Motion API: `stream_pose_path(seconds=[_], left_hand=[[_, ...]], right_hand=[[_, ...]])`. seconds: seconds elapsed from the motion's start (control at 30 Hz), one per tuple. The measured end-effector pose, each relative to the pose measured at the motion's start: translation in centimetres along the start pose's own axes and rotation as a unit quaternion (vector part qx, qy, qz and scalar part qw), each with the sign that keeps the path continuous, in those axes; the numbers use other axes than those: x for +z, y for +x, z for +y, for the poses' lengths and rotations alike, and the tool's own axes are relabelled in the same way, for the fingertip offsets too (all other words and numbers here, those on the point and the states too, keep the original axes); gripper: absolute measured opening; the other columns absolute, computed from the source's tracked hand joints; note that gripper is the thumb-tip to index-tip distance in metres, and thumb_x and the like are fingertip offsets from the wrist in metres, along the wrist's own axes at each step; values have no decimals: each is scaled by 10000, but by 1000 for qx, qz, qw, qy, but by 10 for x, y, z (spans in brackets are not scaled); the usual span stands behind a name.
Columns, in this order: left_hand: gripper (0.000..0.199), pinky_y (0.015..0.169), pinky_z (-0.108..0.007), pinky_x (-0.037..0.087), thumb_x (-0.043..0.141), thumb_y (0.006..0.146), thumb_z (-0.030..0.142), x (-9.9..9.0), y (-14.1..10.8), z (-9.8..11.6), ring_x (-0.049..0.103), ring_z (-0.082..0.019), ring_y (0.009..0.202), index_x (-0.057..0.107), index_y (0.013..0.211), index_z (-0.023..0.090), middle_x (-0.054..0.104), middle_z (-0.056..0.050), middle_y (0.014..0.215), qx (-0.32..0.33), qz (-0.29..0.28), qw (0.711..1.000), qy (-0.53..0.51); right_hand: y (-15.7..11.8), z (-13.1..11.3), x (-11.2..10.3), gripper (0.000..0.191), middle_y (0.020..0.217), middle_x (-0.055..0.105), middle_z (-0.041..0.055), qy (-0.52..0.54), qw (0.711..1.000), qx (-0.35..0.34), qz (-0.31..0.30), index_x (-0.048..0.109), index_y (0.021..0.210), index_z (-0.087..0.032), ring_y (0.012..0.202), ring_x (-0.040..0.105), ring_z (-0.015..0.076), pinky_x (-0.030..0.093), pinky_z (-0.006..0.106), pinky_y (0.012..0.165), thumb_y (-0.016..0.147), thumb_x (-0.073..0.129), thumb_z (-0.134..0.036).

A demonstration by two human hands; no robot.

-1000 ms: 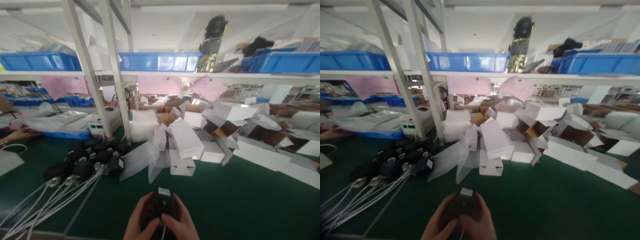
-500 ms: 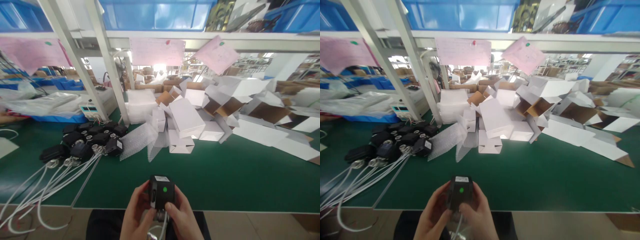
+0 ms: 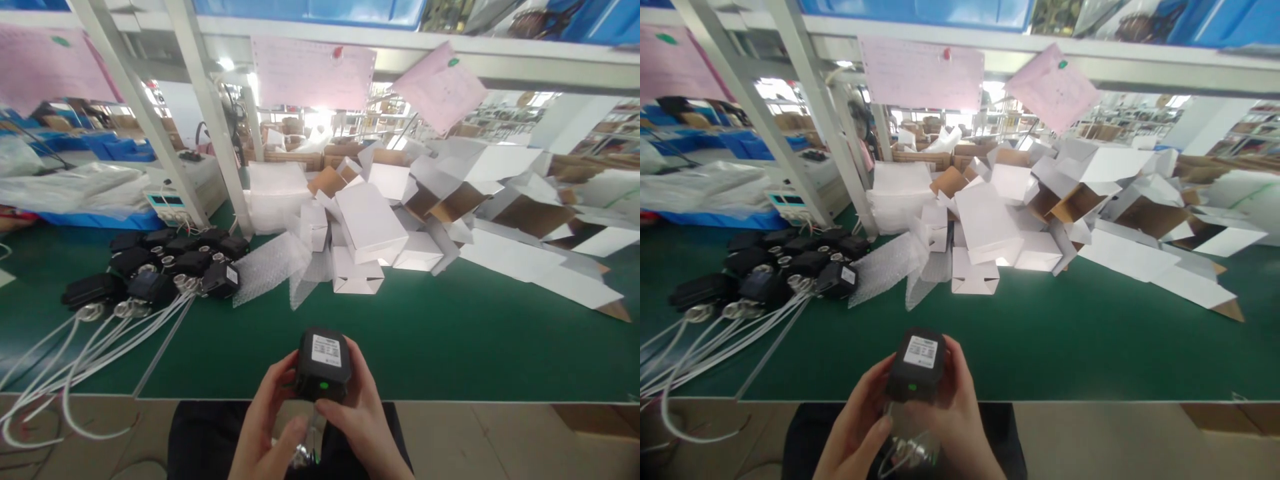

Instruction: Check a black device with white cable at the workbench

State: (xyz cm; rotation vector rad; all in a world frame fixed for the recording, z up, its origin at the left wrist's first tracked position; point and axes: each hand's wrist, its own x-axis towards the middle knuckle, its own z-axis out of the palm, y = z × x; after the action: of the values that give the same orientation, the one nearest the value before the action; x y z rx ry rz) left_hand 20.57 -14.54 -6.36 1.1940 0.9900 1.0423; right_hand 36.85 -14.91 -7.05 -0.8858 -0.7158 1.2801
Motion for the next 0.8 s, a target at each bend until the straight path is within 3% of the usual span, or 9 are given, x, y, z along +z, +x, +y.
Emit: stream_pose_path(seconds=[0.07, 0.17, 0.3, 0.37, 0.47, 0.57, 0.67, 0.73, 0.8], left_hand=[[682, 1049, -374, 540, 821, 768, 307, 6, -4, 7, 580, -354, 1320, 595, 1410, 270, 638, -92, 1421, 9, 11, 1000, 1], [774, 1077, -425, 518, 871, 618, 226, 20, -8, 21, 559, -398, 1329, 639, 1356, 253, 654, -101, 1387, 9, 80, 997, 4], [858, 1125, -416, 482, 860, 584, 177, 27, -4, 31, 550, -364, 1354, 591, 1394, 260, 619, -87, 1438, -6, 145, 988, 48], [824, 1083, -384, 518, 864, 622, 240, 23, 1, 29, 574, -342, 1333, 579, 1395, 257, 622, -80, 1438, -33, 157, 986, 45], [785, 921, -296, 592, 865, 606, 323, 15, 7, 24, 651, -303, 1229, 606, 1345, 253, 673, -51, 1376, -92, 207, 970, -88], [742, 742, -248, 612, 893, 529, 346, 10, 9, 25, 725, -277, 1059, 676, 1227, 220, 760, -50, 1205, -140, 269, 923, -236], [489, 693, -249, 616, 855, 589, 343, 9, 12, 30, 749, -258, 943, 759, 1028, 151, 799, -86, 1038, -181, 272, 889, -320], [313, 710, -267, 626, 764, 712, 320, 11, 14, 33, 757, -247, 908, 783, 956, 125, 804, -112, 1005, -211, 249, 868, -374], [269, 706, -281, 629, 642, 838, 298, 13, 17, 35, 763, -237, 874, 794, 942, 101, 805, -139, 999, -239, 230, 844, -422]], right_hand=[[-2, -3, 2, 780, 1273, 702, 105, -46, 998, -40, -22, 550, 1302, -273, 1125, 698, 288, 617, 355, 881, 622, 933, -267], [-4, -5, 3, 721, 1283, 682, 101, -163, 979, -117, -45, 561, 1309, -272, 1131, 690, 257, 603, 322, 905, 662, 857, -147], [-2, -7, 2, 787, 1386, 632, 111, -320, 902, -266, -119, 511, 1397, -294, 1276, 623, 277, 540, 400, 1072, 688, 757, -58], [-2, -9, 2, 798, 1412, 619, 128, -367, 882, -259, -142, 485, 1435, -281, 1307, 605, 289, 529, 434, 1096, 714, 739, -53], [-2, -16, -2, 896, 1413, 627, 125, -373, 903, -160, -140, 458, 1474, -281, 1308, 604, 305, 516, 473, 1111, 685, 836, -93], [0, -20, -7, 913, 1435, 615, 106, -336, 926, -111, -131, 497, 1445, -300, 1325, 590, 309, 489, 494, 1131, 645, 881, -85], [0, -18, -6, 686, 1261, 700, 84, -305, 933, -141, -129, 599, 1338, -276, 1126, 699, 253, 590, 382, 978, 719, 839, -102], [-2, -15, 1, 494, 1056, 728, 51, -307, 928, -179, -114, 651, 1248, -255, 899, 728, 193, 620, 288, 799, 793, 783, -111], [-5, -14, 9, 358, 940, 703, 34, -329, 915, -218, -84, 679, 1180, -239, 770, 702, 160, 605, 244, 691, 851, 720, -106]])
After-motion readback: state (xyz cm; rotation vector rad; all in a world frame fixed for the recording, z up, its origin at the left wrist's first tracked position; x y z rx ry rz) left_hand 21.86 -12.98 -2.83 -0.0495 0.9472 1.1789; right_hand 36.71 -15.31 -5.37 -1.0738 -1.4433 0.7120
